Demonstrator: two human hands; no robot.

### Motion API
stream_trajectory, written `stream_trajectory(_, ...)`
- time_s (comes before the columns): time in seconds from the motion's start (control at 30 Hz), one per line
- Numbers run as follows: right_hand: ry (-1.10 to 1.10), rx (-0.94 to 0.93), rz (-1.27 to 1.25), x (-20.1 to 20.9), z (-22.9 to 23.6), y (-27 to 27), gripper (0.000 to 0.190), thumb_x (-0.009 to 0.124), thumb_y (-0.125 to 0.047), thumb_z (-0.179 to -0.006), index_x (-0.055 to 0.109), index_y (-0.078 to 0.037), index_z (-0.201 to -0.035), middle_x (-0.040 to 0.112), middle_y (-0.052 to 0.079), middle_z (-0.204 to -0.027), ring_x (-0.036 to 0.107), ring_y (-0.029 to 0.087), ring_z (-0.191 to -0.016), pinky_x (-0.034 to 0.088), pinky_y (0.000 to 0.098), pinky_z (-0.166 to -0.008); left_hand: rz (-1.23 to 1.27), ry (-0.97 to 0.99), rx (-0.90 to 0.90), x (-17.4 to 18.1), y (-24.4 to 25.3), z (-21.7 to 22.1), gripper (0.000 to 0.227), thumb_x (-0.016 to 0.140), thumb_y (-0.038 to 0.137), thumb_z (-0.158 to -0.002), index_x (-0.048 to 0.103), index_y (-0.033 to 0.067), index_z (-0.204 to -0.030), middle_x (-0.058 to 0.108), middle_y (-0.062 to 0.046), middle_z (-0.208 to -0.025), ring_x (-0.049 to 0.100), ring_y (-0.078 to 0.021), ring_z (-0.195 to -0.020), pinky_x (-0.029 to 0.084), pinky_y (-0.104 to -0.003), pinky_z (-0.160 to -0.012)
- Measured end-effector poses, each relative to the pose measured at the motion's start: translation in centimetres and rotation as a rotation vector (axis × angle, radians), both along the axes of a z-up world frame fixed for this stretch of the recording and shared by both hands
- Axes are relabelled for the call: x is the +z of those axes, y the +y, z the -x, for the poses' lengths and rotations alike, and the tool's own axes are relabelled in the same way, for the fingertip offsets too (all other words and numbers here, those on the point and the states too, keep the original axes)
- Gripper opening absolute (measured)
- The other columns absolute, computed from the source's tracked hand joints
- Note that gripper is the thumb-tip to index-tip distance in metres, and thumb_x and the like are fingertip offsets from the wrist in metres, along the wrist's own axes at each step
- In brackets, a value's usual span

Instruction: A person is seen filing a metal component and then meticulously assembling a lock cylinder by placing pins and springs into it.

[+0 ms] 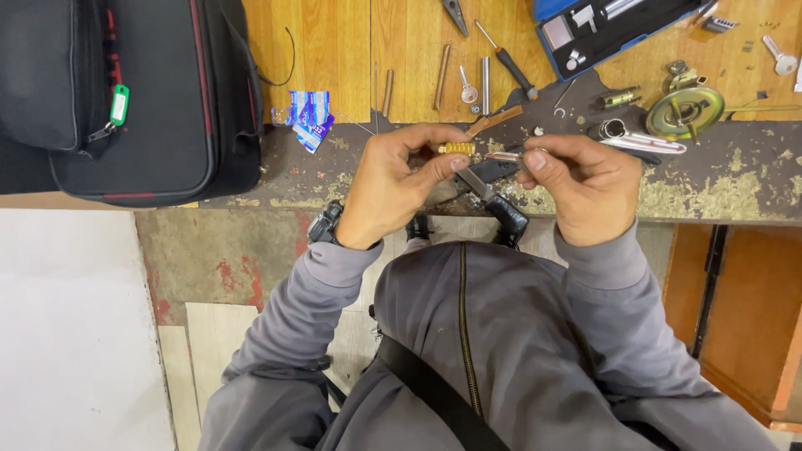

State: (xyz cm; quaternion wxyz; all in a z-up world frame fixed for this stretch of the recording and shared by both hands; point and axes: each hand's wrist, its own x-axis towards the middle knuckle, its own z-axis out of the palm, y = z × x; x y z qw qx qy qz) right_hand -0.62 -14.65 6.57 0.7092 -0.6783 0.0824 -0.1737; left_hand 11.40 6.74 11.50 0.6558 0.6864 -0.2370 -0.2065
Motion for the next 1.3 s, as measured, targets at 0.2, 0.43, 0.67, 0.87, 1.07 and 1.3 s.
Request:
stream_trajectory(0.2, -0.084, 0.012, 0.053, 1.0, -0.2, 0.0, 0.016, 0.07, 0.008, -0.1, 0.069, 0.015, -0.114, 0.068, 0.023, -0.081, 0.07, 0.024, -0.075, 0.061, 0.0361, -0.069, 0.137, -0.347, -0.01, 1.5, -0.4, 0.1, 0.02, 0.078, 0.005, -0.092, 0.077, 0.0104, -0.111, 0.077, -0.011, -0.093, 0.077, -0.0251, -0.089, 0.062, -0.035, -0.08)
stream_trajectory(0.43, -0.101, 0.032, 0.097, 3.7, -0.7, -0.2, 0.014, 0.069, 0.009, -0.1, 0.069, 0.016, -0.112, 0.066, 0.022, -0.08, 0.068, 0.024, -0.076, 0.059, 0.0365, -0.072, 0.191, -0.519, -0.049, 1.7, -1.0, -0.4, 0.018, 0.076, 0.003, -0.094, 0.077, 0.0098, -0.112, 0.078, -0.011, -0.097, 0.076, -0.0248, -0.091, 0.061, -0.036, -0.084)
stream_trajectory(0.67, -0.026, -0.063, 0.342, 7.3, -1.1, -0.7, 0.013, 0.08, 0.009, -0.1, 0.07, 0.013, -0.108, 0.071, 0.026, -0.093, 0.07, 0.026, -0.076, 0.06, 0.0302, -0.069, 0.171, -0.667, -0.052, 2.1, -2.1, -0.8, 0.019, 0.079, 0.007, -0.095, 0.071, 0.0035, -0.112, 0.077, -0.011, -0.103, 0.077, -0.0253, -0.093, 0.064, -0.035, -0.085)
stream_trajectory(0.87, -0.13, -0.139, 0.398, 8.9, -1.3, -1.2, 0.018, 0.083, 0.009, -0.099, 0.069, 0.015, -0.109, 0.07, 0.03, -0.099, 0.067, 0.028, -0.08, 0.054, 0.0314, -0.069, 0.251, -0.747, -0.041, 3.8, -3.5, -1.5, 0.019, 0.077, 0.01, -0.097, 0.07, 0.0043, -0.113, 0.076, -0.011, -0.104, 0.077, -0.0269, -0.093, 0.066, -0.036, -0.085)
stream_trajectory(1.07, -0.125, -0.236, 0.224, 8.8, -0.9, -1.0, 0.023, 0.085, 0.007, -0.094, 0.068, 0.01, -0.109, 0.07, 0.024, -0.096, 0.07, 0.024, -0.076, 0.063, 0.0288, -0.068, 0.257, -0.926, -0.07, 5.1, -4.3, -1.5, 0.02, 0.076, 0.01, -0.102, 0.068, 0.0043, -0.119, 0.075, -0.011, -0.105, 0.076, -0.0267, -0.086, 0.057, -0.037, -0.074)
stream_trajectory(1.3, -0.2, -0.283, 0.139, 9.9, -1.0, -1.1, 0.018, 0.08, 0.01, -0.097, 0.064, 0.009, -0.105, 0.07, 0.025, -0.091, 0.071, 0.025, -0.072, 0.064, 0.0309, -0.065, 0.271, -0.906, -0.002, 5.6, -6.2, 0.0, 0.017, 0.074, 0.012, -0.101, 0.07, 0.0032, -0.115, 0.076, -0.009, -0.109, 0.077, -0.0263, -0.085, 0.058, -0.035, -0.072)
